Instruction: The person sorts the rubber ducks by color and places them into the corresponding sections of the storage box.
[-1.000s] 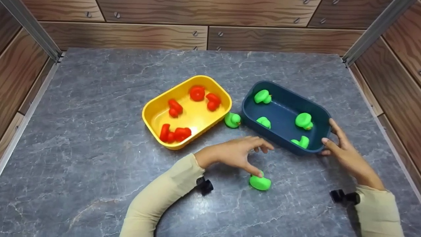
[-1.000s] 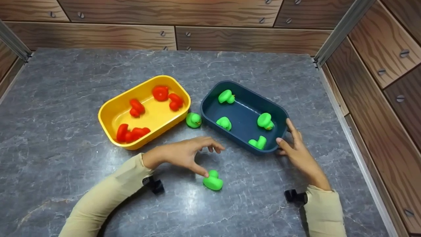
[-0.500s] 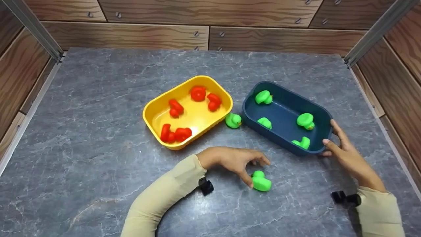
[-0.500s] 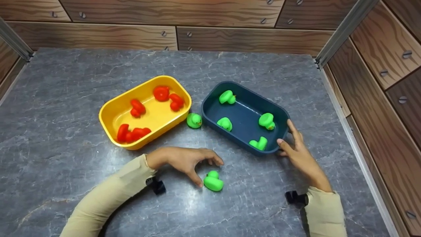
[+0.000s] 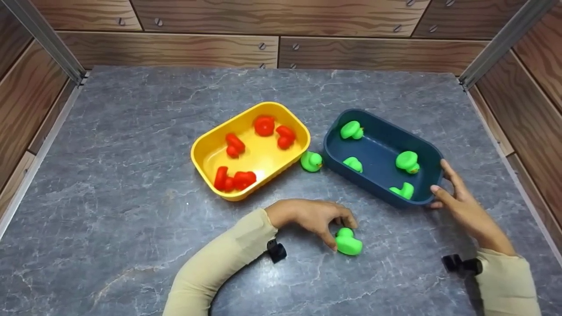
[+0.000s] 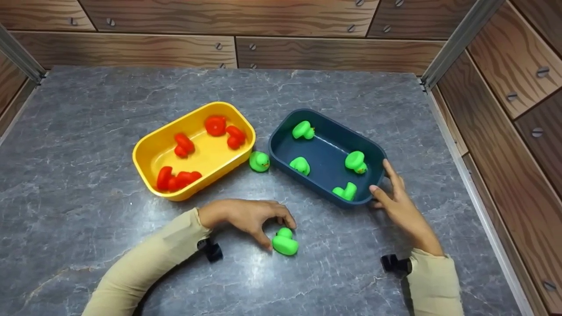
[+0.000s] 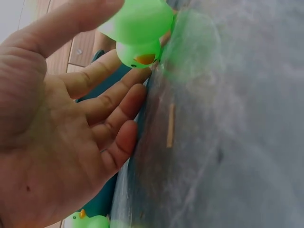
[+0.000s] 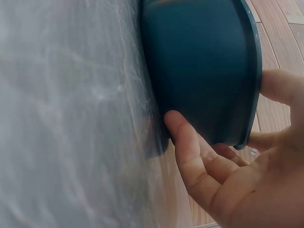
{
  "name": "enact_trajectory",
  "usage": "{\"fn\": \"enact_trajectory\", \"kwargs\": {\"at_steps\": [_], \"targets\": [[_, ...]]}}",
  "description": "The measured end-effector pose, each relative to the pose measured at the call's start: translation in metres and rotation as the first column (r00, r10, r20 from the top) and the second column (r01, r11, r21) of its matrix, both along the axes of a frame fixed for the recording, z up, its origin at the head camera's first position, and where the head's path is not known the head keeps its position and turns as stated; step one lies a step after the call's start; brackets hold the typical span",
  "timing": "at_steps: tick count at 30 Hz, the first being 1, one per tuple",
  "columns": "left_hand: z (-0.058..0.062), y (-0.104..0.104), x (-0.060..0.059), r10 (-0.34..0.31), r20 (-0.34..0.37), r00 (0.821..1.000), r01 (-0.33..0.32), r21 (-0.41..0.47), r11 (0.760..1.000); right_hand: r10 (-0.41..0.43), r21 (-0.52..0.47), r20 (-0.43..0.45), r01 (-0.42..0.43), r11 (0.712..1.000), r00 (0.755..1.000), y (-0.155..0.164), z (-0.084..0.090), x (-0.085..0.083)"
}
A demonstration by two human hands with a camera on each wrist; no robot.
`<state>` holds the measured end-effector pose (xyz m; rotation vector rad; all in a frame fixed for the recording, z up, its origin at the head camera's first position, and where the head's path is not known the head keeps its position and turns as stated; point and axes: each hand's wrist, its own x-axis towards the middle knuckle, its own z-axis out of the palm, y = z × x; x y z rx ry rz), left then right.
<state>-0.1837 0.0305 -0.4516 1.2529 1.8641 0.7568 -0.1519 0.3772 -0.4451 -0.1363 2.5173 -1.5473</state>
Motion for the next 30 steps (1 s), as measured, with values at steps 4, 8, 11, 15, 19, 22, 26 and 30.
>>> {"fn": "enact_trajectory", "kwargs": {"at_steps": [4,8,11,15,19,22,26,30], "targets": [[-0.0003,-0.0002,0.001,0.0,-0.054,0.999,-0.002,-0.033,0.999,-0.001,0.015,0.007,0.001,1.0,1.0,-0.0004,-0.0001,0.0002],[-0.0001,-0.0005,0.0003,-0.015,-0.096,0.995,0.011,-0.046,0.999,0.002,0.007,0.004,-0.002,1.0,1.0,-0.0003,0.0003,0.0008],[-0.0004,-0.0012,-0.0008,-0.024,-0.113,0.993,0.019,-0.048,0.999,0.008,-0.006,-0.002,-0.008,1.0,1.0,-0.0008,0.0001,0.0003],[-0.001,-0.0018,-0.0019,-0.025,-0.113,0.993,0.019,-0.058,0.998,0.007,-0.002,-0.002,-0.007,1.0,1.0,-0.0011,-0.0002,-0.0001],[-0.0017,-0.0018,-0.0017,-0.015,-0.112,0.994,0.006,-0.079,0.997,0.006,0.019,0.003,-0.006,1.0,1.0,-0.0001,-0.0008,-0.0001],[-0.0014,-0.0022,-0.0016,-0.01,-0.121,0.993,-0.001,-0.091,0.996,0.005,0.028,0.007,-0.005,1.0,1.0,0.0004,-0.0012,-0.0001],[-0.0019,-0.0023,-0.0027,-0.015,-0.126,0.992,0.004,-0.087,0.996,0.002,0.021,0.005,-0.002,1.0,1.0,0.0004,-0.0013,-0.0003],[-0.0027,-0.0016,-0.0036,-0.016,-0.123,0.992,0.005,-0.087,0.996,-0.002,0.016,0.004,0.002,1.0,1.0,0.0003,-0.0015,-0.0006]]}}
